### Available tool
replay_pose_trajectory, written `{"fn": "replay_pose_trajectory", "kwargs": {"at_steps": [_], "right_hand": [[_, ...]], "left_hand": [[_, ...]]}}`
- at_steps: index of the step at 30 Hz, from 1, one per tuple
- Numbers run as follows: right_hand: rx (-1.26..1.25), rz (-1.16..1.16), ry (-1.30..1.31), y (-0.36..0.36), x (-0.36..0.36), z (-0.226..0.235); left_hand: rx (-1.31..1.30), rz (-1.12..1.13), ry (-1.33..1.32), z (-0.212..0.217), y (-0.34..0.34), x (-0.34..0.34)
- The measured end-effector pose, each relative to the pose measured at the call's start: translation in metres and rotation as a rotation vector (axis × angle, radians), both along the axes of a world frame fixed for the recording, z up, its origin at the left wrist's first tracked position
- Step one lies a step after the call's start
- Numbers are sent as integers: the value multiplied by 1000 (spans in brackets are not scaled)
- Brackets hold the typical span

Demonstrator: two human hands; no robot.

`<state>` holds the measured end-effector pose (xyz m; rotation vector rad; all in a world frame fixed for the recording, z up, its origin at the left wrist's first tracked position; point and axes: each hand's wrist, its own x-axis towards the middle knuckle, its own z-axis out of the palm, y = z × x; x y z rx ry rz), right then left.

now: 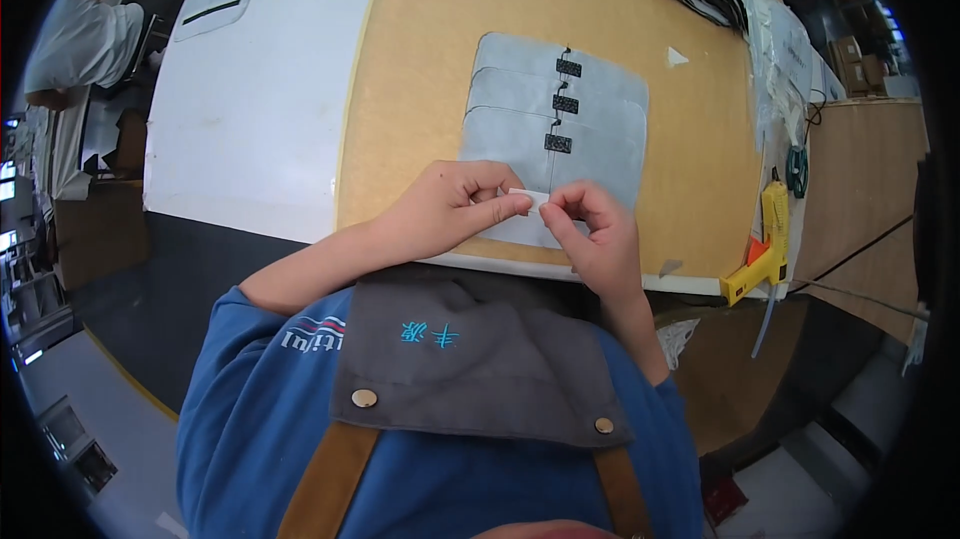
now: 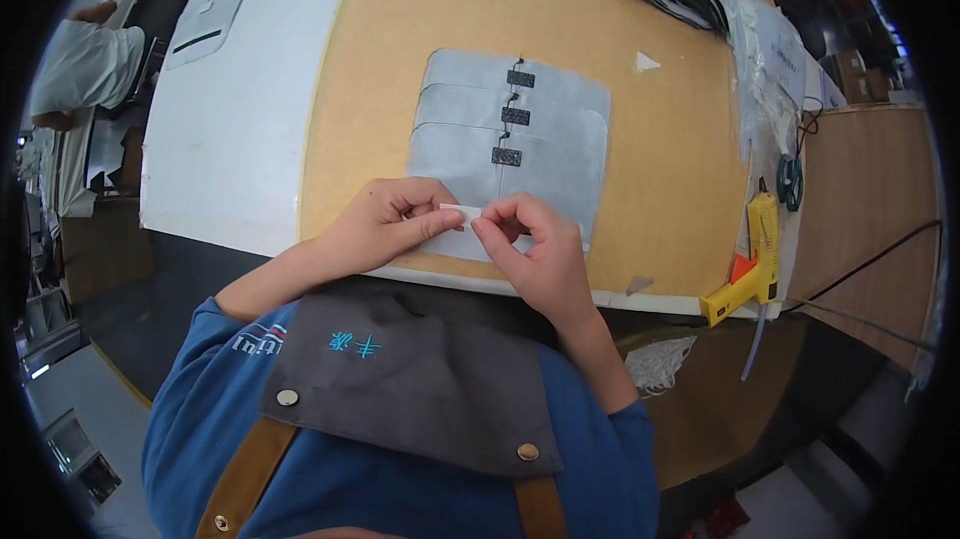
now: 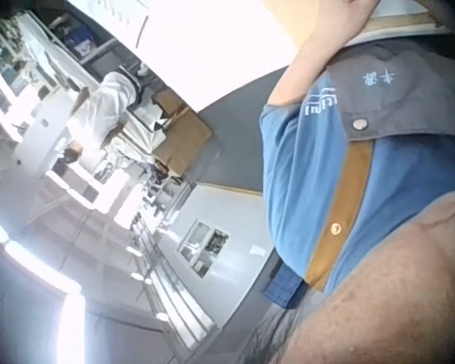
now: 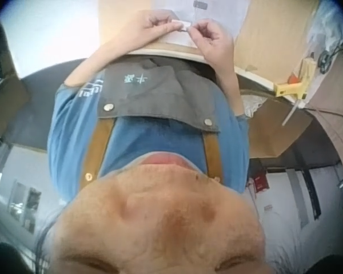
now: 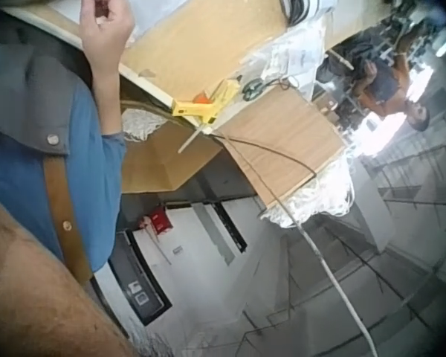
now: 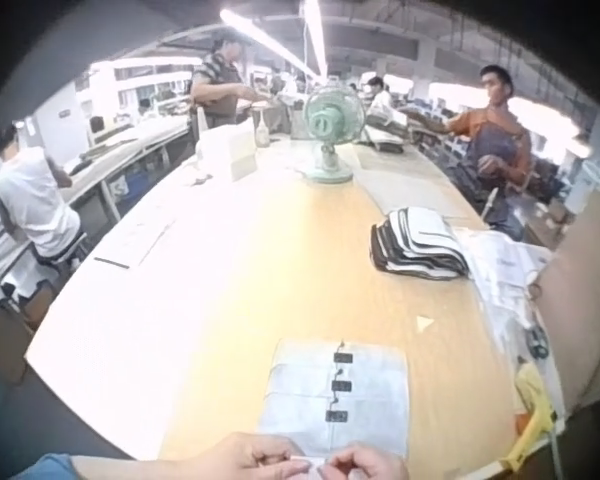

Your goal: Using a glue gun to attach reinforcement strips to leather wallet components in a workshop.

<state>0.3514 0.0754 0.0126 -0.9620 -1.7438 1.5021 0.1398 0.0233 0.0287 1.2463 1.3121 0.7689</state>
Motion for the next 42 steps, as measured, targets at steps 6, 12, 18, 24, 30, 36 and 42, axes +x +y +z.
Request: {"fn": "replay_pose_trajectory", "kwargs": {"at_steps": [6, 12, 18, 24, 30, 36, 42], "right_hand": [[-109, -216, -212, 32, 4, 2], [-115, -156, -288, 50, -2, 1], [-103, -113, -350, 56, 0, -4], [-95, -121, -357, 55, 2, -7], [-66, -145, -363, 54, 1, -6], [131, -263, -445, 40, 5, -1], [664, -128, -551, 19, 15, -11]], "left_hand": [[458, 14, 428, -10, 21, -4], [709, 104, 576, -31, 36, -1], [791, 43, 683, -32, 37, -1], [792, -15, 776, -34, 36, 1], [789, -41, 839, -34, 37, 2], [785, -22, 840, -38, 37, 3], [807, -47, 862, -33, 37, 2]]}}
